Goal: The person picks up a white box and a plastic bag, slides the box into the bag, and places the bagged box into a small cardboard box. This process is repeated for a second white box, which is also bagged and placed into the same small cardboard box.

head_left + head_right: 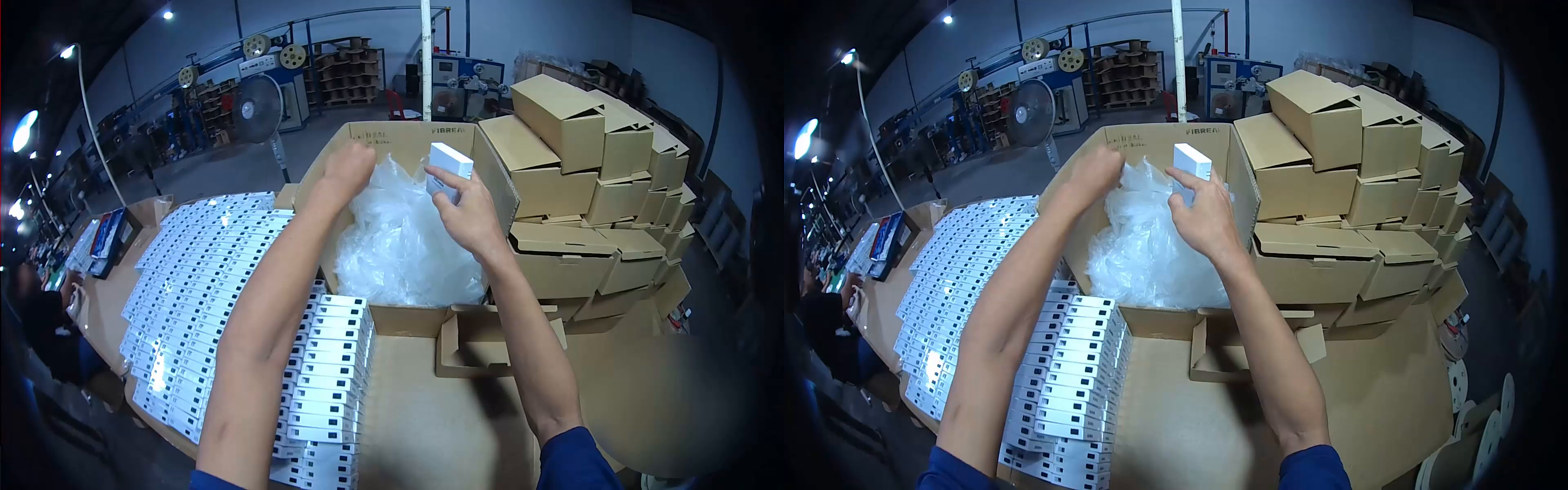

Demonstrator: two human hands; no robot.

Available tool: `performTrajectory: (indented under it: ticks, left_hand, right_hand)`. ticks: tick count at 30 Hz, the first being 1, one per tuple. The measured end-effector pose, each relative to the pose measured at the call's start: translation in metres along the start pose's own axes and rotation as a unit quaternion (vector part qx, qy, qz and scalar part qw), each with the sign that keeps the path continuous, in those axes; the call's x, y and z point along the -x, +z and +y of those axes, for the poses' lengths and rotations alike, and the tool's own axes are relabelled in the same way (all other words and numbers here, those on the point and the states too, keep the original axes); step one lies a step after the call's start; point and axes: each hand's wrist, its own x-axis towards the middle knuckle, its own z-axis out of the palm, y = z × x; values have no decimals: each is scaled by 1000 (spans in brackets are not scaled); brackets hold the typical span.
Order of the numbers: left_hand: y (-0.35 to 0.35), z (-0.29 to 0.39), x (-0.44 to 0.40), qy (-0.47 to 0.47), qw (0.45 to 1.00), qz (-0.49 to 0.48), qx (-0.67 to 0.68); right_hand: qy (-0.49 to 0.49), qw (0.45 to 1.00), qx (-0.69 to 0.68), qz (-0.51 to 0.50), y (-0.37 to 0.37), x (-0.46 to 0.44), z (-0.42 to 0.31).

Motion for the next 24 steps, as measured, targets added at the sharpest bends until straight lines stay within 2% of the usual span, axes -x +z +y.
performTrajectory:
  ticks: [4, 7, 8, 11, 12, 13, 15, 18, 19, 21, 23, 24]
  left_hand:
    - [-19, -16, -25, 34, 978, 164, 126]
    - [-30, -19, -31, 55, 970, 174, 160]
    - [-32, -20, -33, 62, 972, 160, 161]
    - [-41, -12, -27, 14, 949, 161, 269]
    - [-43, -11, -27, -20, 949, 136, 285]
    - [-41, -11, -26, -39, 942, 145, 301]
    - [-35, -11, -25, -74, 926, 161, 334]
    - [-17, -12, -31, -112, 908, 182, 360]
    - [-11, -11, -34, -122, 900, 193, 371]
    - [4, -4, -37, -158, 906, 206, 333]
    - [16, 1, -39, -189, 912, 207, 298]
    - [20, 4, -38, -210, 903, 189, 322]
  right_hand:
    - [25, 999, 19, 10, 4, -25, 6]
    - [47, 997, 64, 11, 12, -42, 9]
    - [24, 997, 74, 27, 20, -50, 21]
    - [32, 992, 92, 78, 34, -69, 30]
    - [61, 994, 64, 59, 29, -74, 21]
    - [75, 993, 28, 83, 39, -86, 36]
    - [165, 981, -93, 51, 47, -101, 48]
    - [255, 917, -302, -53, 41, -98, 40]
    - [274, 907, -317, -40, 46, -98, 45]
    - [276, 914, -299, 3, 49, -94, 49]
    - [245, 952, -166, 78, 47, -93, 55]
    - [227, 962, -98, 113, 46, -93, 55]
